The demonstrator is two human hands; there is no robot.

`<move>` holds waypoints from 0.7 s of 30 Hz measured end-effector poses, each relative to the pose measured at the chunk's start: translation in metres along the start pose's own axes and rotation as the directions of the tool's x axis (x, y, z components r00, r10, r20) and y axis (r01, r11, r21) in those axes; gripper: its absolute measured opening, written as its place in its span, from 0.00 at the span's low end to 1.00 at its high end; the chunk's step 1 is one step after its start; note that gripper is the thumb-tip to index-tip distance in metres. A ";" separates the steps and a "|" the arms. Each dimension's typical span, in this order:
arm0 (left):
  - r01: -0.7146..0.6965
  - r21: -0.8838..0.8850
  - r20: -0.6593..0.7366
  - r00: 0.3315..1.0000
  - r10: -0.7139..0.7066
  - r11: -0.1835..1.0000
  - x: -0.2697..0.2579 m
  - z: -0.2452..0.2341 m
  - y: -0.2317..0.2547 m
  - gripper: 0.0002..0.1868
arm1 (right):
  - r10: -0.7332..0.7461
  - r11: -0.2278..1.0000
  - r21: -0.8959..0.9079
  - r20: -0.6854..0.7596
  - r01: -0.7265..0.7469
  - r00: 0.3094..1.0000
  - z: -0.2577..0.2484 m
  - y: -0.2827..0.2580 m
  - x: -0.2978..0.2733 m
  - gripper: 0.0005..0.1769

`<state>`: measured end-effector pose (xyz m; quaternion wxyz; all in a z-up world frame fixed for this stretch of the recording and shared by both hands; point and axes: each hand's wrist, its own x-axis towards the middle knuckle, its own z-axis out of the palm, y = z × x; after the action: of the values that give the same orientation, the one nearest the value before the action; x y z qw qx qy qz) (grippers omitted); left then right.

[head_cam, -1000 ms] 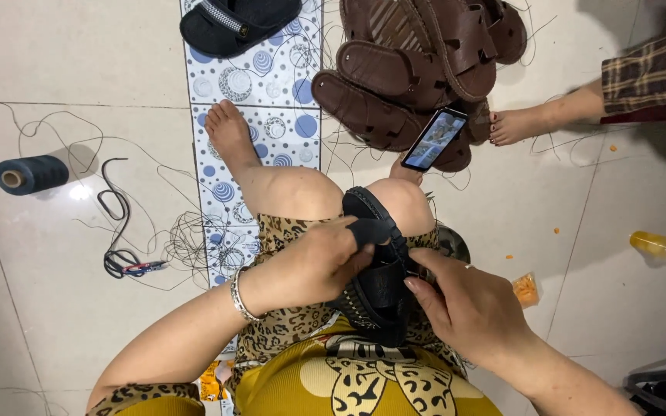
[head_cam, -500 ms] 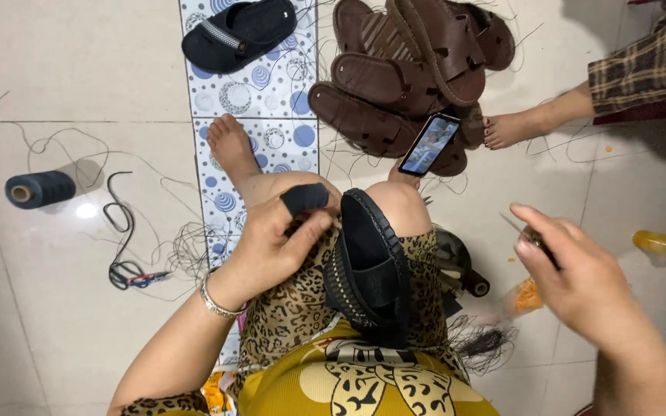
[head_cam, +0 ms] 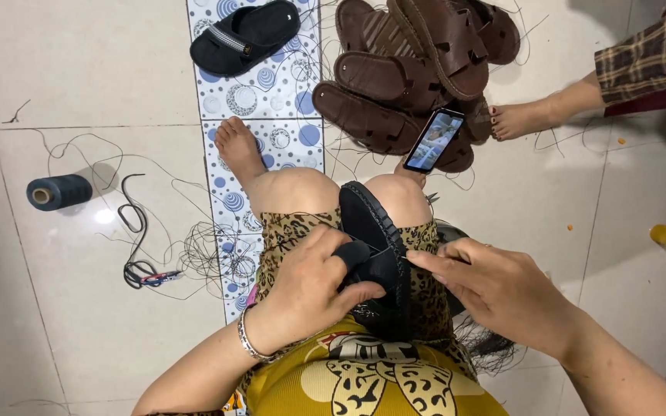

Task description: Hand-sewing a black leather sandal using a needle and thread while sitting on the floor.

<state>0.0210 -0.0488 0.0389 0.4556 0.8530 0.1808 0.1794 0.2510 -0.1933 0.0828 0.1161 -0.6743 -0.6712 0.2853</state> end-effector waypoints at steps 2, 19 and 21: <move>0.000 -0.005 -0.002 1.000 0.000 1.000 0.001 0.001 0.000 0.19 | -0.002 1.000 -0.007 0.001 0.002 1.000 -0.002 0.001 0.000 0.33; 0.036 0.050 0.006 0.999 -0.036 0.998 0.004 -0.018 -0.050 0.01 | 0.155 0.958 0.251 -0.040 -0.140 0.987 0.000 -0.001 -0.003 0.31; 0.088 0.203 0.029 0.995 -0.096 0.975 -0.001 -0.023 -0.050 0.19 | 0.105 0.984 0.147 -0.010 -0.102 0.994 0.001 -0.001 -0.004 0.30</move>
<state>0.0020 -0.0067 0.0092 0.3780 0.8888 0.2285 0.1224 0.2500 -0.1975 0.0838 0.1562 -0.7004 -0.6114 0.3335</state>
